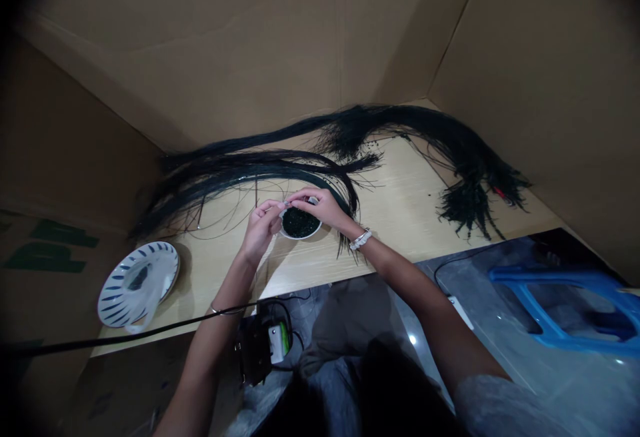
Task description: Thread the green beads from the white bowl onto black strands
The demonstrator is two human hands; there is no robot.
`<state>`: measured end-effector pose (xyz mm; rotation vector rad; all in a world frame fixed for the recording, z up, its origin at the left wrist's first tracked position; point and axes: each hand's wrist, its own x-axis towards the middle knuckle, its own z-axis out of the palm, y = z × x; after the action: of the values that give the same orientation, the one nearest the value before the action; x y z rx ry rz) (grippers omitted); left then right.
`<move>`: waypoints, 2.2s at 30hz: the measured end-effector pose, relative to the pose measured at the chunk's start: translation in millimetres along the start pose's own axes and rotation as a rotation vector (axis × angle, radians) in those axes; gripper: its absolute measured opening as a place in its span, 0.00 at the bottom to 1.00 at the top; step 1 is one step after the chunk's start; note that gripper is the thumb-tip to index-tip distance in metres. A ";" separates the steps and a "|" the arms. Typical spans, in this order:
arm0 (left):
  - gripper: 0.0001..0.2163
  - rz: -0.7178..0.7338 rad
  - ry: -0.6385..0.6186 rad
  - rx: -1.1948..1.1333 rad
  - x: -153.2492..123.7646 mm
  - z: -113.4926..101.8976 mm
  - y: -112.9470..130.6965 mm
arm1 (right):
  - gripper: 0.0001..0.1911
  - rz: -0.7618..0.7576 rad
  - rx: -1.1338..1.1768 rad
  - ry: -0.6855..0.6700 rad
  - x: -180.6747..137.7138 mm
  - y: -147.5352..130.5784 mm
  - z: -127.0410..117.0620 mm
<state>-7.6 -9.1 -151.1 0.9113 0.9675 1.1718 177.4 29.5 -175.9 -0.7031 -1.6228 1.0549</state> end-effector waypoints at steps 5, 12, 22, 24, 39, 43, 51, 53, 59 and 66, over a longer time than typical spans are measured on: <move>0.19 0.012 0.010 0.003 -0.8 1.2 0.7 | 0.10 -0.007 -0.008 0.003 0.7 0.0 -0.1; 0.19 0.015 0.032 0.030 -0.9 1.6 0.6 | 0.08 -0.077 -0.106 0.025 -0.1 -3.4 0.8; 0.20 0.034 0.041 0.040 -1.7 2.1 1.6 | 0.08 -0.199 -0.194 0.023 0.2 -2.9 0.6; 0.20 0.030 0.045 0.035 -1.4 2.1 1.4 | 0.08 -0.183 -0.194 0.024 0.1 -3.0 0.4; 0.19 0.032 0.040 0.036 -0.7 2.0 2.1 | 0.08 -0.122 -0.168 0.014 0.1 -3.6 -0.3; 0.19 0.043 0.032 0.037 -0.3 0.9 1.3 | 0.08 -0.088 -0.130 0.011 0.1 -3.3 -0.7; 0.19 0.038 0.036 0.039 -1.7 1.0 0.8 | 0.11 0.008 -0.070 0.000 0.6 -2.2 -1.2; 0.19 0.041 0.034 0.043 -1.7 1.1 0.7 | 0.11 0.018 -0.059 0.002 0.7 -2.0 -1.4; 0.19 0.042 0.039 0.043 -1.5 1.3 1.1 | 0.09 0.032 -0.057 0.006 0.7 -1.7 -1.2; 0.18 0.045 0.034 0.042 -1.1 1.6 1.3 | 0.08 0.008 -0.045 0.006 0.5 -0.3 -0.9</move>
<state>-6.5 -10.2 -149.2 0.9536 1.0073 1.2121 178.1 30.0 -175.3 -0.7422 -1.6442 1.0243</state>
